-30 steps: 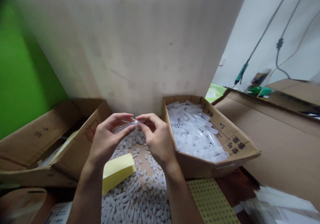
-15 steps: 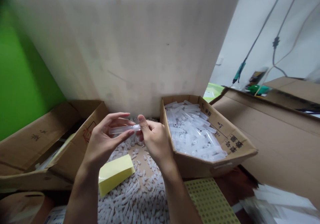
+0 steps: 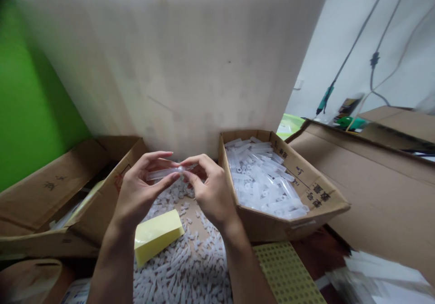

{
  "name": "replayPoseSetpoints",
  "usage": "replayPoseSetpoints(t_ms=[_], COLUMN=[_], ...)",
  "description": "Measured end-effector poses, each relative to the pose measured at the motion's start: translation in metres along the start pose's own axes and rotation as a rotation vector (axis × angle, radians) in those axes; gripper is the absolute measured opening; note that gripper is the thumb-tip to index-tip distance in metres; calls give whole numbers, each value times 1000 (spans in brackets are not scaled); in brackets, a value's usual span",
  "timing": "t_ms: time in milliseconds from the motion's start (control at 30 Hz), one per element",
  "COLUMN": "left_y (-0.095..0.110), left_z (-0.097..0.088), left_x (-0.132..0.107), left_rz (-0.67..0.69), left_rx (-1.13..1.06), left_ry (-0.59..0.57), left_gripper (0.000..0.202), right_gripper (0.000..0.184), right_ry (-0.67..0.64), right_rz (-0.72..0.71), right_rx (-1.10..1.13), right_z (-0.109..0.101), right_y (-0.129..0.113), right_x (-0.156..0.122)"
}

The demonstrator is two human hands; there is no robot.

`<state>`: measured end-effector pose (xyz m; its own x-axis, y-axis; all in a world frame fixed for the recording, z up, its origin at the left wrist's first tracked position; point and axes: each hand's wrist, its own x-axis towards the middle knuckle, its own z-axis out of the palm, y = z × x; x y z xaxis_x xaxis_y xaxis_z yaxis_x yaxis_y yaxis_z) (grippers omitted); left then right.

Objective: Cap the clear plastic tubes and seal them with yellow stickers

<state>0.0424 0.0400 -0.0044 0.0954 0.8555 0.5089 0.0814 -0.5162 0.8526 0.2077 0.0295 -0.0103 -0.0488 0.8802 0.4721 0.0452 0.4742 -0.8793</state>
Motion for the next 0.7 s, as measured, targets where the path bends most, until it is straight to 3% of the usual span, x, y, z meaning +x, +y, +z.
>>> replayPoseSetpoints(t_ms=[133, 367, 533, 700], left_y=[0, 2, 4, 3], left_z=[3, 5, 4, 4], left_x=[-1, 0, 0, 1], left_rz=[1, -15, -22, -52], left_rx=[-6, -13, -68, -88], left_ry=[-14, -43, -87, 13], left_gripper=[39, 42, 40, 39], right_gripper=[8, 18, 21, 23], right_ry=[22, 85, 94, 15], right_rz=[32, 7, 74, 60], right_rx=[11, -168, -108, -43], right_z=[1, 6, 9, 3], right_y=[0, -1, 1, -2], right_x=[0, -1, -1, 0])
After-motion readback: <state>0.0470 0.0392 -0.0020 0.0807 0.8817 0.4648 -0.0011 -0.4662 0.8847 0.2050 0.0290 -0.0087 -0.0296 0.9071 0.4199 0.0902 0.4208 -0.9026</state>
